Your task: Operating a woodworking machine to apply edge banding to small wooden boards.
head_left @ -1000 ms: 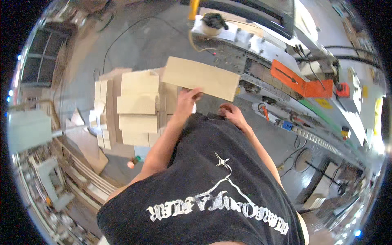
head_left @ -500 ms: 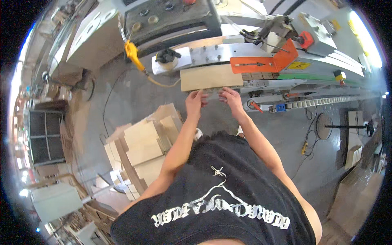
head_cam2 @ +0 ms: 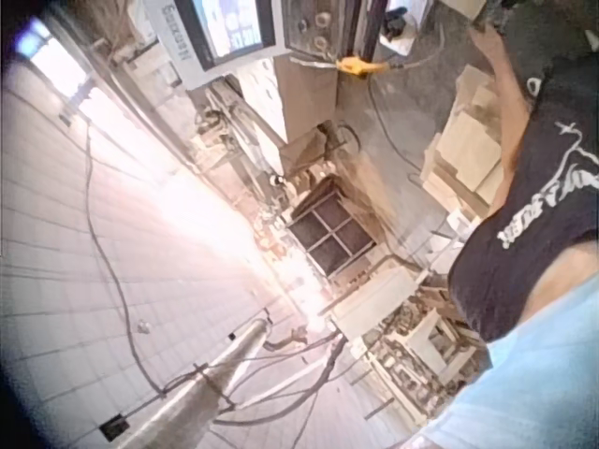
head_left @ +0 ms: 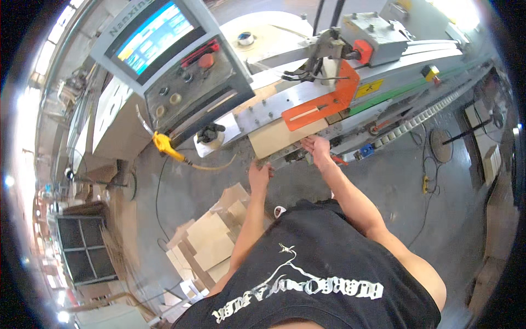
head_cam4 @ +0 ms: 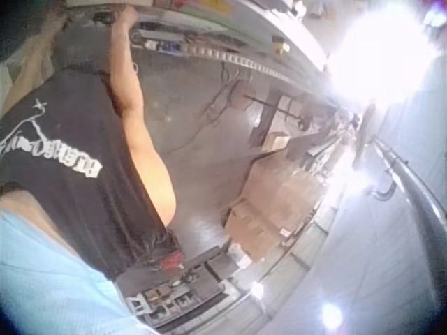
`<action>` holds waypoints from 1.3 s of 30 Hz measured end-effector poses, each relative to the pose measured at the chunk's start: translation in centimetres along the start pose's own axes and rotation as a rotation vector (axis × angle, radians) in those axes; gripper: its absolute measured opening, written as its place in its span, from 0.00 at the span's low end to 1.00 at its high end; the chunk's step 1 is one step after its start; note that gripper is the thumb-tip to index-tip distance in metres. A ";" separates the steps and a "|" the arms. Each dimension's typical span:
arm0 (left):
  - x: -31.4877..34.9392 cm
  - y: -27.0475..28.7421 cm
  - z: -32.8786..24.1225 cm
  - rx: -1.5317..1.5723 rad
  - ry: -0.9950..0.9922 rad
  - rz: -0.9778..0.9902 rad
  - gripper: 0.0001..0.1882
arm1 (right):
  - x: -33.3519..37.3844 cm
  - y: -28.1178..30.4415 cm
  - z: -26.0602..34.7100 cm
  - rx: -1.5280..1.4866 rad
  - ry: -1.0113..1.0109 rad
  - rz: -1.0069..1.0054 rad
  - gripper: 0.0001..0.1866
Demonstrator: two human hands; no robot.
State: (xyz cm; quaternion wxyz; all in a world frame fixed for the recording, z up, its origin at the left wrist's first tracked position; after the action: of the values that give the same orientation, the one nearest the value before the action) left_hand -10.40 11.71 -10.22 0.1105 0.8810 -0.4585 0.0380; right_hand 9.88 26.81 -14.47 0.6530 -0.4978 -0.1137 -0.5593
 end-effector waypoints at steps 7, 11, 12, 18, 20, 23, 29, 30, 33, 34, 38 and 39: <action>-0.5 -9.2 -2.9 0.093 -0.025 0.237 0.38 | -0.5 5.2 6.7 -0.049 0.172 -0.167 0.19; -1.1 -13.9 -2.4 0.229 -0.005 0.387 0.45 | -0.8 8.5 10.2 -0.079 0.264 -0.247 0.18; -1.2 -14.9 -2.4 0.262 -0.016 0.446 0.46 | -0.7 8.9 10.7 -0.065 0.261 -0.248 0.18; -0.5 -13.3 -2.3 0.326 0.039 0.460 0.30 | 1.1 8.9 10.9 0.197 0.300 -0.208 0.17; 0.6 -9.6 0.0 0.348 0.045 0.385 0.24 | 3.3 6.9 6.9 0.181 0.159 -0.095 0.15; 4.1 -4.3 2.0 0.313 0.005 0.258 0.15 | -0.5 12.8 0.2 0.516 0.228 0.146 0.13; 14.7 19.3 12.1 -0.330 -0.040 -0.632 0.15 | 3.6 15.1 -13.0 0.387 -0.378 0.014 0.14; 17.0 23.9 13.3 -0.462 -0.004 -0.783 0.15 | 3.5 13.4 -13.3 0.509 -0.396 0.059 0.15; 26.2 34.4 19.4 -0.901 0.383 -0.920 0.22 | 3.1 9.0 -14.0 0.779 -0.431 0.188 0.15; 30.0 36.9 22.3 -0.881 0.582 -1.004 0.25 | 2.9 7.2 -14.2 0.917 -0.435 0.194 0.15; 39.4 42.3 27.8 -0.664 0.933 -1.062 0.36 | -0.7 1.3 -13.6 1.449 -0.069 0.727 0.14; 41.4 42.9 29.6 -0.587 0.996 -1.036 0.37 | -0.2 -0.3 -14.3 1.373 -0.285 0.449 0.10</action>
State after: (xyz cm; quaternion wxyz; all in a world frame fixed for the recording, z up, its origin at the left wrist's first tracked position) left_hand -22.55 -51.93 -25.15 0.5362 0.7965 0.1246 0.2501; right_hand 3.69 15.82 -21.28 0.8954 -0.0561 -0.4174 -0.1448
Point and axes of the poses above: each hand's wrist, its own x-axis away from the middle knuckle, its own y-axis out of the back of the hand, z = x × y, the point moved 9 cm from there along -x, towards the middle knuckle, and after that the axes turned 14 degrees about -y, right-handed, at the moved point
